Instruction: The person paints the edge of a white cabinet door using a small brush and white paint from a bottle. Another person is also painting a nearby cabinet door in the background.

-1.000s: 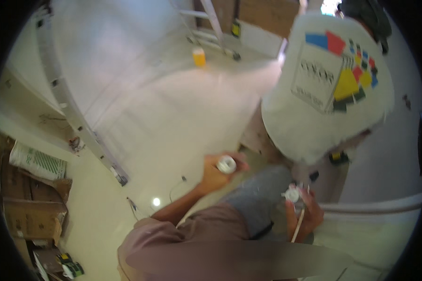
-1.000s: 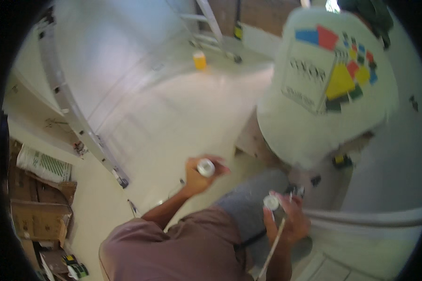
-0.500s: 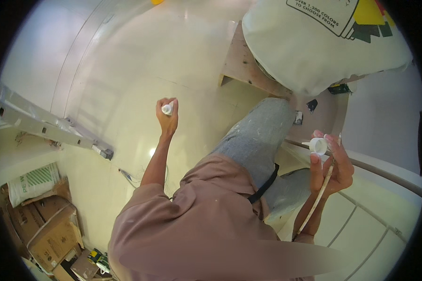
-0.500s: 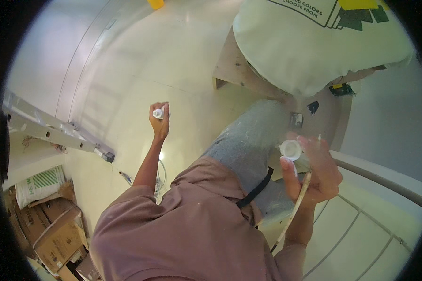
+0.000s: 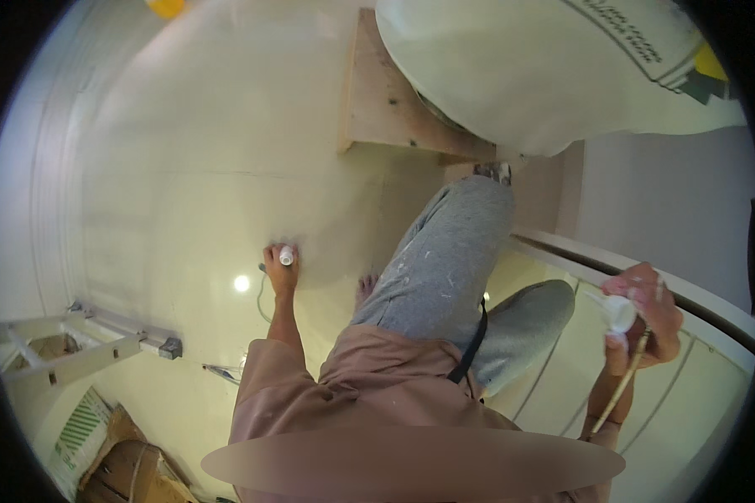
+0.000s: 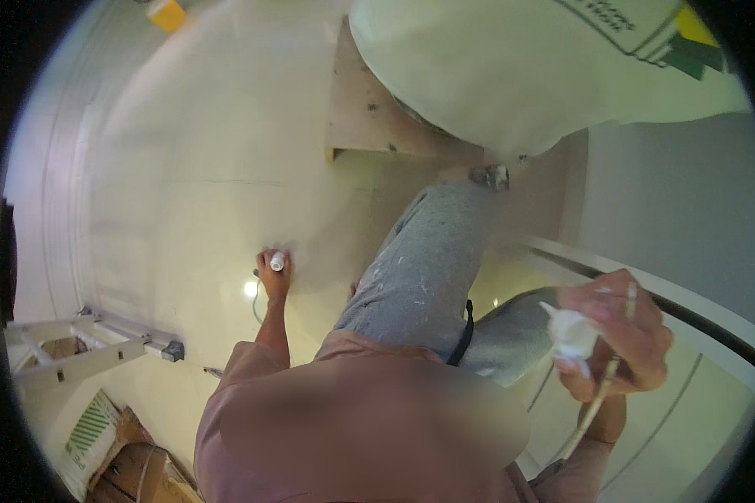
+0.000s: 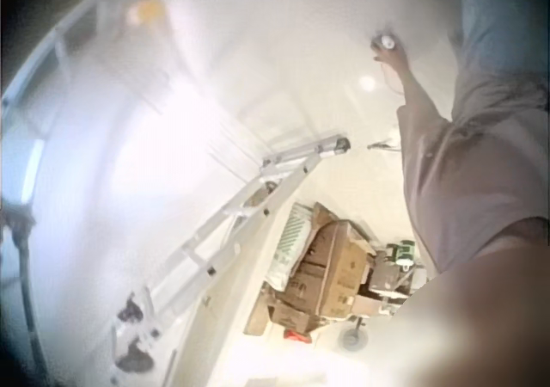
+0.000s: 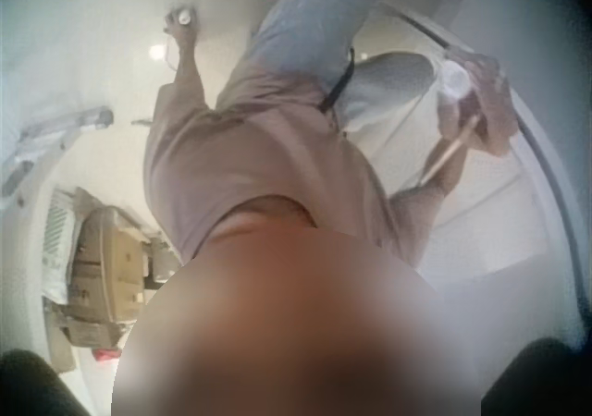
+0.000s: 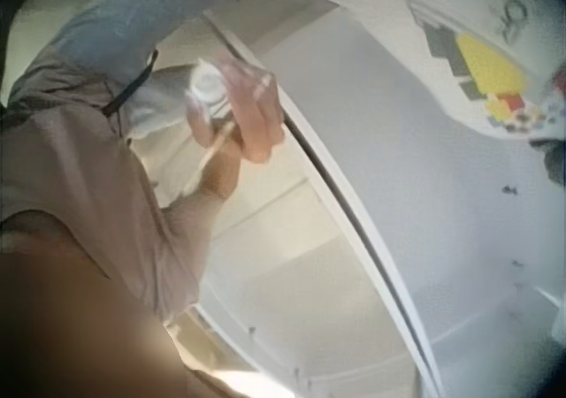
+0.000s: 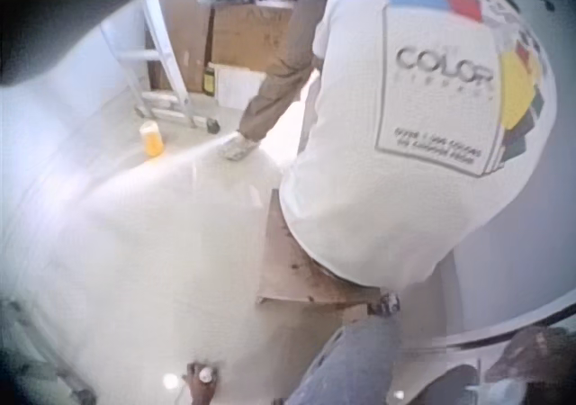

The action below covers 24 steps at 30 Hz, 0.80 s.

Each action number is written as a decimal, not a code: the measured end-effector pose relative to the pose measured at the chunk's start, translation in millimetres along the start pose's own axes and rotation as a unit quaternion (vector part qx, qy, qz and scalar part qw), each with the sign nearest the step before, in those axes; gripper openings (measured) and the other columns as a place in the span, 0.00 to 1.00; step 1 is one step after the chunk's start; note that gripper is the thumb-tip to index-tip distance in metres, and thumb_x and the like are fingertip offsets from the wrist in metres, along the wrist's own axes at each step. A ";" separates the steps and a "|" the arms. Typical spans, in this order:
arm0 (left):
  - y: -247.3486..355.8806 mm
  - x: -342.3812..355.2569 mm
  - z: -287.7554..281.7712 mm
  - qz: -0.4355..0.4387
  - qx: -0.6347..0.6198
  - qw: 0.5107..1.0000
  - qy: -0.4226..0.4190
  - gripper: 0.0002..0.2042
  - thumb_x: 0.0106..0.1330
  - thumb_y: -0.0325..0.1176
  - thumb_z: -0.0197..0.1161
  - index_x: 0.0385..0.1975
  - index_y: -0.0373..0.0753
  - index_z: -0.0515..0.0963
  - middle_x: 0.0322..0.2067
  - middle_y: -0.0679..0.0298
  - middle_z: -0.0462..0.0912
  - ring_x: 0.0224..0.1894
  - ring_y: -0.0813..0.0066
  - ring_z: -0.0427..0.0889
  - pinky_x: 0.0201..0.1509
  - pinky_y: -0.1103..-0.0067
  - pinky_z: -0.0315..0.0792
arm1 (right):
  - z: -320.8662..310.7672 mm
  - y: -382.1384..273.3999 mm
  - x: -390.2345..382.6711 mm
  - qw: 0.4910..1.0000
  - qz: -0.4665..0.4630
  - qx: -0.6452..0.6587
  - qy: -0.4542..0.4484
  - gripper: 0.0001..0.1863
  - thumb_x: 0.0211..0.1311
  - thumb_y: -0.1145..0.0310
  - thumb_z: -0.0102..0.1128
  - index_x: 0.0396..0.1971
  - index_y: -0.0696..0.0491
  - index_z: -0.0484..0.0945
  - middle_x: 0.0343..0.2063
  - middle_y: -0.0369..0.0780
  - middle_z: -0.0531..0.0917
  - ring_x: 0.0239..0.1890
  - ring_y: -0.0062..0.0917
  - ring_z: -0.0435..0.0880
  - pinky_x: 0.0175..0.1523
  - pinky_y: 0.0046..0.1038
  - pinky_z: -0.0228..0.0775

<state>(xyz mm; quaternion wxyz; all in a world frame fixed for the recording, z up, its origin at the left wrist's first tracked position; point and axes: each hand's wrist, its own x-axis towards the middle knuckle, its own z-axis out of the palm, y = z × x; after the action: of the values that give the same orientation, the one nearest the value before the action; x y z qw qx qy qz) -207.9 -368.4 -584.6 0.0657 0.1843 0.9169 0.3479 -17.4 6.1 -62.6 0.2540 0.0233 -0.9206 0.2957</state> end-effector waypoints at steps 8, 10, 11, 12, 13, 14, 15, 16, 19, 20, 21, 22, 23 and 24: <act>-14.6 5.1 17.9 0.040 0.070 0.997 -0.002 0.21 0.60 0.43 0.68 0.44 0.33 0.71 0.46 0.46 0.73 0.49 0.45 0.74 0.50 0.58 0.70 | -28.9 15.4 22.8 0.986 0.119 0.072 -0.087 0.26 0.62 0.54 0.59 0.56 0.54 0.74 0.41 0.46 0.82 0.40 0.32 0.74 0.36 0.32 0.57; -14.6 6.6 20.0 0.022 0.077 0.996 -0.024 0.21 0.60 0.42 0.67 0.44 0.34 0.71 0.46 0.47 0.72 0.49 0.45 0.73 0.50 0.58 0.70 | -22.8 30.1 15.6 0.987 0.133 0.070 -0.047 0.28 0.62 0.54 0.59 0.59 0.52 0.72 0.47 0.46 0.82 0.43 0.31 0.73 0.39 0.33 0.55; -15.1 7.6 20.6 0.018 0.080 0.996 -0.033 0.21 0.60 0.42 0.67 0.44 0.34 0.70 0.46 0.48 0.72 0.49 0.45 0.72 0.50 0.58 0.70 | -18.9 39.4 10.1 0.983 0.128 0.107 -0.075 0.28 0.62 0.54 0.59 0.59 0.51 0.72 0.49 0.45 0.81 0.42 0.30 0.73 0.39 0.33 0.55; -14.2 8.5 21.1 0.019 0.080 0.996 -0.028 0.20 0.61 0.42 0.67 0.44 0.35 0.71 0.45 0.48 0.72 0.49 0.46 0.73 0.51 0.58 0.69 | -12.8 47.6 4.7 0.981 0.124 0.112 -0.097 0.28 0.62 0.54 0.59 0.60 0.50 0.71 0.51 0.44 0.81 0.42 0.29 0.73 0.40 0.33 0.55; -12.4 7.8 20.1 0.024 0.080 0.996 -0.028 0.19 0.61 0.42 0.66 0.44 0.36 0.71 0.44 0.48 0.72 0.49 0.46 0.73 0.51 0.59 0.69 | -4.2 49.5 -4.0 0.980 0.127 0.118 -0.097 0.28 0.62 0.54 0.59 0.60 0.50 0.72 0.51 0.44 0.81 0.42 0.29 0.73 0.39 0.33 0.56; -11.0 6.9 19.4 0.030 0.077 0.996 -0.026 0.19 0.61 0.42 0.66 0.44 0.37 0.71 0.44 0.48 0.72 0.49 0.46 0.73 0.51 0.59 0.69 | 4.2 46.1 -11.5 0.982 0.139 0.096 -0.088 0.26 0.61 0.53 0.60 0.57 0.48 0.72 0.48 0.43 0.81 0.40 0.29 0.74 0.38 0.32 0.58; -9.2 6.5 17.9 0.016 0.067 0.997 -0.045 0.19 0.62 0.42 0.65 0.44 0.37 0.71 0.43 0.49 0.72 0.49 0.47 0.72 0.52 0.59 0.69 | 13.3 40.3 -19.3 0.986 0.138 0.050 -0.083 0.25 0.60 0.52 0.60 0.55 0.47 0.73 0.46 0.41 0.81 0.38 0.28 0.74 0.36 0.31 0.61; -7.6 3.7 15.9 0.013 0.080 0.996 -0.043 0.19 0.61 0.42 0.65 0.44 0.37 0.70 0.43 0.48 0.72 0.49 0.47 0.72 0.52 0.59 0.68 | 22.7 32.2 -26.3 0.982 0.165 0.053 -0.071 0.24 0.60 0.50 0.61 0.53 0.45 0.73 0.43 0.40 0.81 0.36 0.27 0.75 0.35 0.31 0.64; -5.7 5.1 19.2 0.018 0.097 0.995 -0.034 0.19 0.61 0.42 0.65 0.44 0.36 0.70 0.44 0.49 0.72 0.50 0.47 0.72 0.53 0.58 0.67 | 34.7 9.6 -29.7 0.971 0.212 0.002 -0.113 0.22 0.54 0.43 0.64 0.43 0.39 0.73 0.31 0.32 0.81 0.27 0.22 0.80 0.27 0.24 0.72; -7.4 7.4 20.5 0.021 0.105 0.994 -0.038 0.20 0.60 0.42 0.66 0.45 0.36 0.70 0.45 0.49 0.72 0.50 0.47 0.71 0.53 0.58 0.67 | 37.0 2.3 -30.2 0.970 0.218 0.001 -0.111 0.22 0.54 0.42 0.64 0.43 0.39 0.73 0.30 0.31 0.81 0.27 0.21 0.80 0.28 0.24 0.73; -9.5 6.2 19.7 0.027 0.113 0.992 -0.050 0.20 0.59 0.41 0.66 0.45 0.36 0.70 0.46 0.48 0.71 0.51 0.46 0.71 0.54 0.58 0.67 | 39.4 -6.6 -32.1 0.968 0.229 -0.004 -0.100 0.22 0.54 0.42 0.64 0.42 0.39 0.73 0.30 0.31 0.81 0.27 0.21 0.80 0.28 0.24 0.73; -11.9 4.8 19.6 0.038 0.110 0.992 -0.050 0.21 0.58 0.40 0.66 0.46 0.36 0.69 0.48 0.48 0.71 0.52 0.45 0.71 0.54 0.58 0.67 | 38.7 -15.0 -33.4 0.967 0.238 -0.005 -0.095 0.23 0.54 0.42 0.64 0.42 0.39 0.73 0.29 0.30 0.81 0.28 0.20 0.80 0.29 0.24 0.73; -13.9 4.2 20.9 0.013 0.114 0.992 -0.043 0.22 0.58 0.41 0.67 0.47 0.37 0.70 0.49 0.48 0.70 0.53 0.46 0.70 0.55 0.58 0.66 | 39.9 -24.1 -39.0 0.972 0.227 0.005 -0.061 0.20 0.54 0.46 0.67 0.41 0.40 0.75 0.29 0.30 0.82 0.29 0.20 0.82 0.30 0.23 0.74; -16.3 4.3 21.4 0.014 0.095 0.995 -0.038 0.22 0.58 0.41 0.66 0.47 0.37 0.70 0.49 0.47 0.70 0.54 0.47 0.69 0.56 0.58 0.65 | 35.5 -28.6 -43.9 0.975 0.213 0.028 -0.052 0.19 0.54 0.47 0.68 0.40 0.41 0.75 0.28 0.31 0.83 0.30 0.20 0.83 0.31 0.23 0.75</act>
<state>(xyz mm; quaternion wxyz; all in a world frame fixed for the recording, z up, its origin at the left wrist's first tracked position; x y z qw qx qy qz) -211.2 -364.8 -611.5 0.0780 0.2160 0.9397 0.2533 10.2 -41.9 -93.2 0.1356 -0.1511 -0.9077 0.3672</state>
